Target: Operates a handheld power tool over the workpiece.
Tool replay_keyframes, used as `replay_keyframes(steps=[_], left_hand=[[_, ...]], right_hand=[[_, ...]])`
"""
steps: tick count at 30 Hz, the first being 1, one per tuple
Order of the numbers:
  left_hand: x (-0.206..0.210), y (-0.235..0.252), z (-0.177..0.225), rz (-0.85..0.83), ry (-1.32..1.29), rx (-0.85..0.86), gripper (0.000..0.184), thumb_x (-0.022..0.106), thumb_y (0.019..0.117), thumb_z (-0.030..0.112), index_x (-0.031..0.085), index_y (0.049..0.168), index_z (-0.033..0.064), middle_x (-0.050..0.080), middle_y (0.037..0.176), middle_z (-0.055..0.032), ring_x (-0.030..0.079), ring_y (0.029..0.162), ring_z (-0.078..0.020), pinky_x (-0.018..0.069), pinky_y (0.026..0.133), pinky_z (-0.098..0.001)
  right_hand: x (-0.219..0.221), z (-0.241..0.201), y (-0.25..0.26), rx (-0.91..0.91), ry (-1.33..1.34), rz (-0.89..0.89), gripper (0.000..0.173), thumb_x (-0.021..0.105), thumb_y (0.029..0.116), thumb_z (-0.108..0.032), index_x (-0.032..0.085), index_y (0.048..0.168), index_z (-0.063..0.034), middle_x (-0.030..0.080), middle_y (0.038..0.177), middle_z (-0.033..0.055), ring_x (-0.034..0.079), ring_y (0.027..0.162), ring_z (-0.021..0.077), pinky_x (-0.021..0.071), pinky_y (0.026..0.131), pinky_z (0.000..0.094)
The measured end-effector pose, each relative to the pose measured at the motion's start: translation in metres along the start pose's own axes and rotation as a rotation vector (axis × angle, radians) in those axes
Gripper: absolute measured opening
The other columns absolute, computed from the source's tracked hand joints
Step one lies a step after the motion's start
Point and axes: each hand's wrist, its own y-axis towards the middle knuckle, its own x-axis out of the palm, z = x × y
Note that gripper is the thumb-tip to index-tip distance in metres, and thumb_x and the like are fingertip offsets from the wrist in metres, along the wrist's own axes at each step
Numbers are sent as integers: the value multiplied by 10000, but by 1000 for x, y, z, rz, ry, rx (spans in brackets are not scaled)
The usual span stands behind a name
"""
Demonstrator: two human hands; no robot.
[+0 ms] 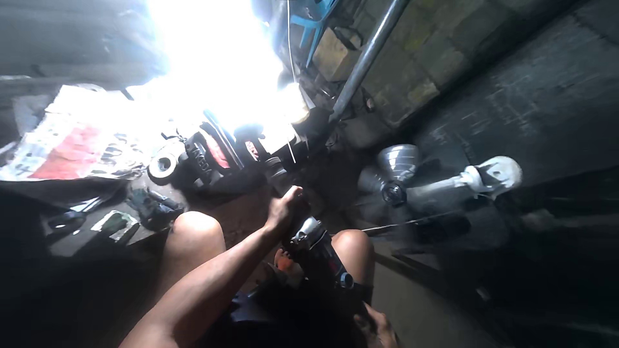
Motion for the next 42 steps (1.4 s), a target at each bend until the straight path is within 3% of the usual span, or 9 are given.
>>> replay_keyframes(steps=[6,9,15,26,30,34,37,40,42], left_hand=[[-13,-18,-4,-213,-172,37,312,407,1096,267,642,1025,75,665,774,-23,653,709,-119,564,675,-290],[-16,-23,-4,-230,-305,38,267,364,1096,213,590,1002,107,635,746,6,639,699,-98,559,682,-266],[-20,-29,-3,-146,-334,34,329,319,1098,198,580,916,111,631,698,7,646,673,-106,574,688,-276],[-12,-12,-7,-250,-327,-3,282,409,1089,256,616,970,106,649,738,-14,654,700,-124,568,687,-291],[-10,-4,-8,-193,-68,52,314,468,1086,290,680,1024,67,672,798,-28,659,738,-125,575,708,-318],[3,5,-6,8,-43,28,228,683,973,253,691,963,26,703,779,-63,684,704,-156,591,660,-346],[10,13,-8,85,-67,37,353,780,873,205,619,1110,-1,711,832,-99,707,728,-187,611,672,-379],[6,7,-9,54,-43,11,285,731,928,283,678,1018,18,710,814,-82,694,733,-175,597,675,-383],[-3,-5,-7,-60,125,62,302,579,1039,322,718,1011,56,707,844,-57,680,782,-150,584,730,-363]], right_hand=[[3,18,-3,-71,39,-27,405,607,979,-268,686,1204,59,759,973,131,738,888,134,610,858,370],[6,28,-1,-119,-3,-18,440,587,1013,-394,714,1176,-6,762,916,96,741,834,129,625,791,387],[5,28,1,-111,-32,-41,540,586,997,-496,716,1116,15,740,827,112,729,751,146,617,713,402],[1,17,1,-71,-38,-51,471,606,971,-358,690,1192,50,757,931,140,743,842,163,616,803,406],[0,7,-1,-68,-5,-40,477,577,1000,-361,686,1188,64,756,948,127,731,855,123,610,830,362],[2,3,0,-58,-3,20,563,524,1030,-452,701,1104,77,737,851,106,703,762,86,603,751,316],[0,-2,0,49,44,8,610,521,1019,-512,701,1108,64,737,855,73,698,775,53,604,764,297],[-1,4,-1,26,49,5,574,546,1013,-468,691,1144,72,741,896,81,697,822,43,594,805,281],[-1,13,-2,-11,54,-20,475,591,991,-353,682,1184,71,748,934,101,708,849,75,595,831,316]])
